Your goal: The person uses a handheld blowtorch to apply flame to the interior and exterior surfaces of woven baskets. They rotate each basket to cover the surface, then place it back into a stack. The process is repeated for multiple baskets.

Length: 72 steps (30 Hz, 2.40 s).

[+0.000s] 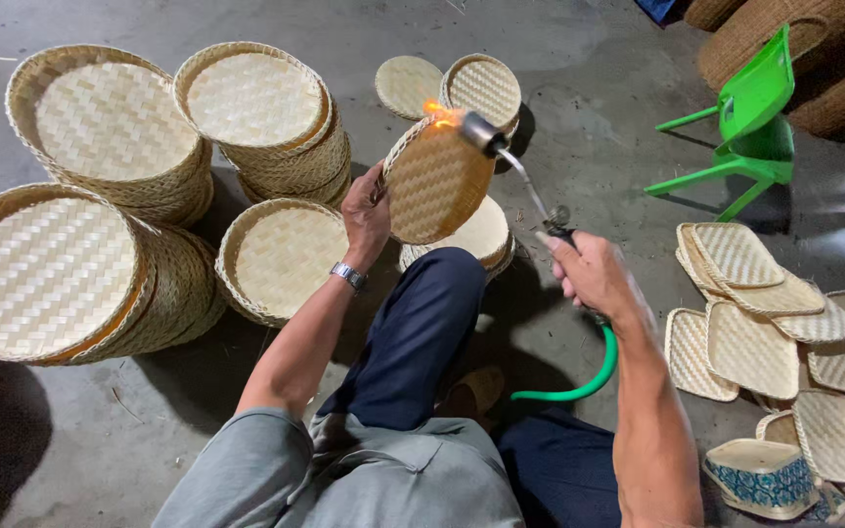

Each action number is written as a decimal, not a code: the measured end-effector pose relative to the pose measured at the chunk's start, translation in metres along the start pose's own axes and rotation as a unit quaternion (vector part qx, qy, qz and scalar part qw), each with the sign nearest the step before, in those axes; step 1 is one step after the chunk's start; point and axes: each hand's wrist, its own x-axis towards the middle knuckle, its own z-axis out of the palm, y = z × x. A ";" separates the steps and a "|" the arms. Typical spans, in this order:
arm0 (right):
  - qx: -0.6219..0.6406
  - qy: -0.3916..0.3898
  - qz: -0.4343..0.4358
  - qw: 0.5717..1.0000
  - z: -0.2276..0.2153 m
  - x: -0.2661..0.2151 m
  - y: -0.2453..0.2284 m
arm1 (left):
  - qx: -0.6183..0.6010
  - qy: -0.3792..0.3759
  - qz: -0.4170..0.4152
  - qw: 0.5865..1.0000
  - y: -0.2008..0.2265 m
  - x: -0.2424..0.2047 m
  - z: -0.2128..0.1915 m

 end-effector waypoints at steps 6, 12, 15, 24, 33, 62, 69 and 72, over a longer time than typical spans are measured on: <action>0.017 -0.013 0.003 1.000 0.002 0.000 0.009 | -0.017 -0.003 -0.059 0.998 0.000 -0.003 -0.004; 0.035 -0.016 0.006 0.999 0.010 0.001 0.006 | -0.065 0.006 -0.118 0.991 -0.011 -0.006 -0.002; 0.047 0.001 0.015 0.999 0.004 -0.003 0.009 | -0.116 0.017 -0.130 0.985 -0.014 -0.005 -0.008; 0.035 0.026 0.012 0.999 0.008 -0.012 0.019 | -0.279 0.025 -0.162 0.946 -0.032 -0.011 -0.025; 0.033 0.037 -0.009 0.999 0.019 -0.016 -0.012 | -0.392 0.053 -0.247 0.884 -0.049 -0.016 -0.014; 0.078 0.055 0.016 0.995 0.030 0.006 0.045 | -0.364 0.111 -0.302 0.874 -0.035 -0.050 -0.096; 0.104 0.100 0.017 0.989 0.015 -0.002 0.097 | -0.297 0.173 -0.346 0.873 -0.057 -0.090 -0.169; 0.095 0.113 0.032 0.989 0.013 -0.006 0.107 | -0.290 0.190 -0.352 0.869 -0.063 -0.105 -0.188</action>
